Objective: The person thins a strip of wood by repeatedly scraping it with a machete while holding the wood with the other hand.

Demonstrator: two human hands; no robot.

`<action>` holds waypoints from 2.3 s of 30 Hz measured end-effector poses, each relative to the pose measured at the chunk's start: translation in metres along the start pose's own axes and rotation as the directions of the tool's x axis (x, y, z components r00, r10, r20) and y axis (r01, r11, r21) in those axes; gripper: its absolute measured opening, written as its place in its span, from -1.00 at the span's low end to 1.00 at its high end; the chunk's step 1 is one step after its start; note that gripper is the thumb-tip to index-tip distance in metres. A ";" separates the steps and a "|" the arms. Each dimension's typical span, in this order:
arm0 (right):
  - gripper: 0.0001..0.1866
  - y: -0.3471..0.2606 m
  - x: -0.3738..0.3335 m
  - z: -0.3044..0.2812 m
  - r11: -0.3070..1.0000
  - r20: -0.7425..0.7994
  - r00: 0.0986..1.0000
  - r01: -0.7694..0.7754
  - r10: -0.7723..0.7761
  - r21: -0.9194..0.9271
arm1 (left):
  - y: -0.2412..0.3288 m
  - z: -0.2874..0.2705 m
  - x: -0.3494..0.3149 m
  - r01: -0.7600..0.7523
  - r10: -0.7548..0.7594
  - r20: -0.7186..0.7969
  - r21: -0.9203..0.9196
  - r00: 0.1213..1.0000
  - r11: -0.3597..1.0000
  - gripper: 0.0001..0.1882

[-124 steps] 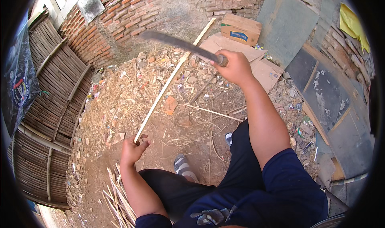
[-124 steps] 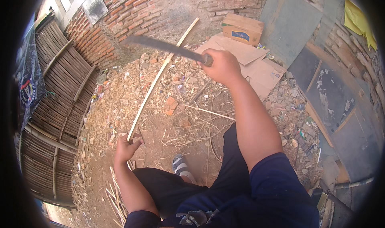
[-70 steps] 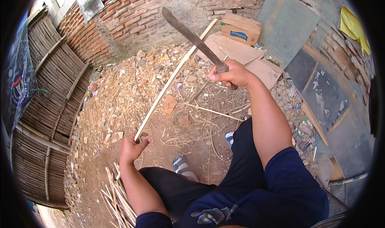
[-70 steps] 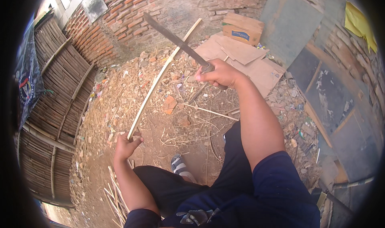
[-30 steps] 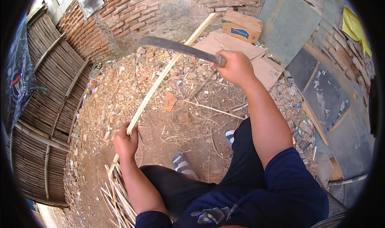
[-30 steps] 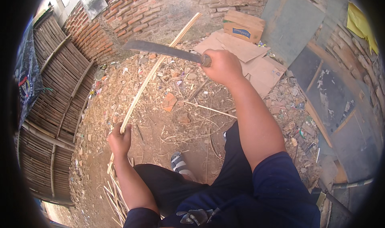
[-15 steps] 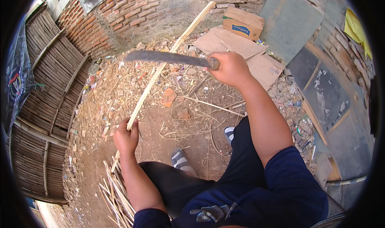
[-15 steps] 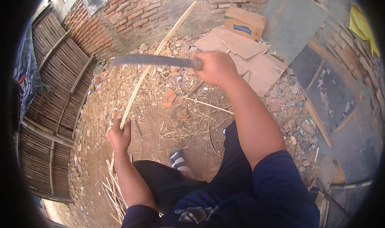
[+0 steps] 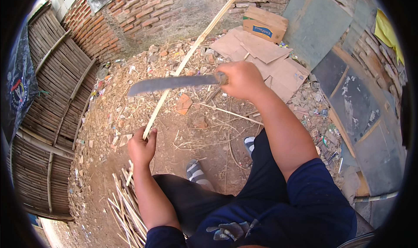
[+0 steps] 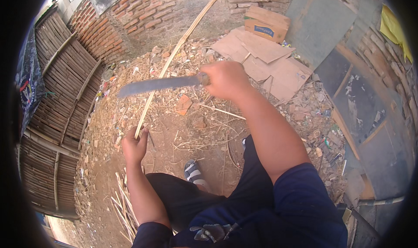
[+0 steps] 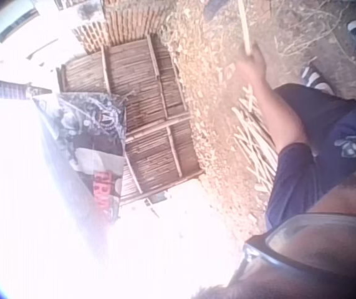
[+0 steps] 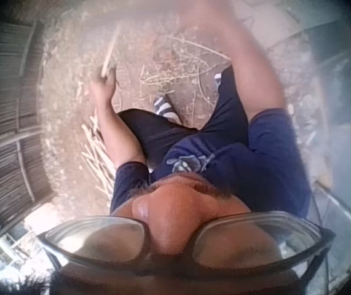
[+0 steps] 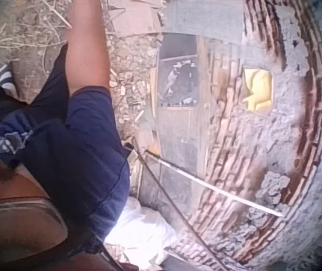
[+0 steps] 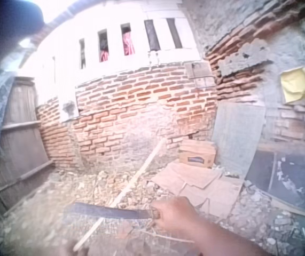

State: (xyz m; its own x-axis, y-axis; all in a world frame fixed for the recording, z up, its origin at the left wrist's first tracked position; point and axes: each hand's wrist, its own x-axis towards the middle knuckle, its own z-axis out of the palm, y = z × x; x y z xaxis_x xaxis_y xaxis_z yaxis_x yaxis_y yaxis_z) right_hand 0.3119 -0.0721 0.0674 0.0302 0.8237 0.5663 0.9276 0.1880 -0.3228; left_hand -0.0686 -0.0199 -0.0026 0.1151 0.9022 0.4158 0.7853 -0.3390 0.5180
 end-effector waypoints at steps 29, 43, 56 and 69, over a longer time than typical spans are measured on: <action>-0.75 0.033 -0.004 -0.014 0.996 -0.176 0.981 -0.084 0.081 -0.011 | 0.006 0.000 0.000 0.011 -0.010 0.064 -0.014 0.998 1.000 -0.61; -0.79 0.038 0.002 -0.021 0.988 -0.304 0.941 -0.154 0.150 0.011 | -0.008 -0.003 -0.001 0.076 -0.017 0.272 -0.205 0.962 0.976 -0.68; -0.81 0.025 0.001 -0.019 0.999 -0.305 0.952 -0.034 0.021 -0.038 | -0.008 -0.001 -0.002 0.088 -0.018 0.299 -0.220 0.954 0.972 -0.69; -0.74 0.031 -0.001 -0.025 0.998 -0.253 0.967 -0.020 0.004 -0.060 | -0.002 -0.004 0.000 0.038 0.027 0.329 -0.188 0.944 0.981 -0.63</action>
State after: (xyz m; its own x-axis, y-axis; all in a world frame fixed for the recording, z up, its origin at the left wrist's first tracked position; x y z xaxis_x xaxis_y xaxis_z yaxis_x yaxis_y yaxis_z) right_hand 0.3499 -0.0810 0.0760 0.1274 0.6620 0.7386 0.9475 0.1389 -0.2880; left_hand -0.0731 -0.0204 -0.0010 0.3299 0.9302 0.1605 0.6607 -0.3490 0.6646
